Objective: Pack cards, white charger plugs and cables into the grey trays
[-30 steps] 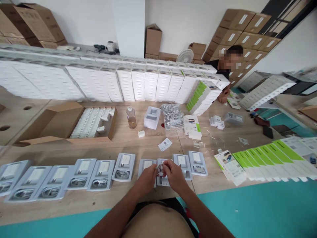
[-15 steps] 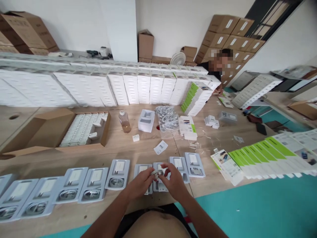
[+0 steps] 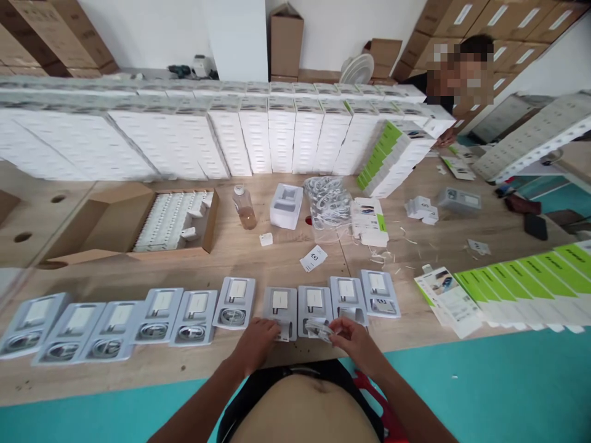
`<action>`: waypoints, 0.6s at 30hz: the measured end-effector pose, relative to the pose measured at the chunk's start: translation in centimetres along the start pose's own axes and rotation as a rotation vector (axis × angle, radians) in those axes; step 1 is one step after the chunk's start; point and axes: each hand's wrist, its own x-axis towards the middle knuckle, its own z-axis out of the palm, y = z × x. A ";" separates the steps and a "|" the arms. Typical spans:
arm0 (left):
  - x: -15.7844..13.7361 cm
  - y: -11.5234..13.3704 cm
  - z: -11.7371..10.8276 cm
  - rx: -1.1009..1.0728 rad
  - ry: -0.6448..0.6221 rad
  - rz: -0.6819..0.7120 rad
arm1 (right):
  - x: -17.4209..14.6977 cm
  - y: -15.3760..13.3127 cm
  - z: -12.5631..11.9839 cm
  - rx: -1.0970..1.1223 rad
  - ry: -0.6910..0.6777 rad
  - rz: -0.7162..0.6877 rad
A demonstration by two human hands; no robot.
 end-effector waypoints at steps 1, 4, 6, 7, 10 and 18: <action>0.2 -0.1 0.5 0.005 0.004 -0.019 | -0.2 0.3 0.2 -0.032 -0.001 -0.007; 0.9 -0.3 1.0 -0.006 0.042 -0.071 | -0.4 0.2 1.3 -0.178 -0.010 -0.056; 1.2 -0.5 0.9 0.004 0.056 -0.096 | -0.1 -0.1 2.2 -0.263 -0.036 -0.084; 1.4 -0.6 0.8 0.015 0.056 -0.101 | 0.1 -0.3 2.6 -0.294 -0.054 -0.099; 2.0 -0.8 0.9 0.058 0.052 -0.095 | 1.2 -0.2 4.0 -0.402 -0.089 -0.188; 3.1 -1.1 1.9 0.081 0.094 -0.143 | 4.0 0.6 6.5 -0.676 -0.066 -0.402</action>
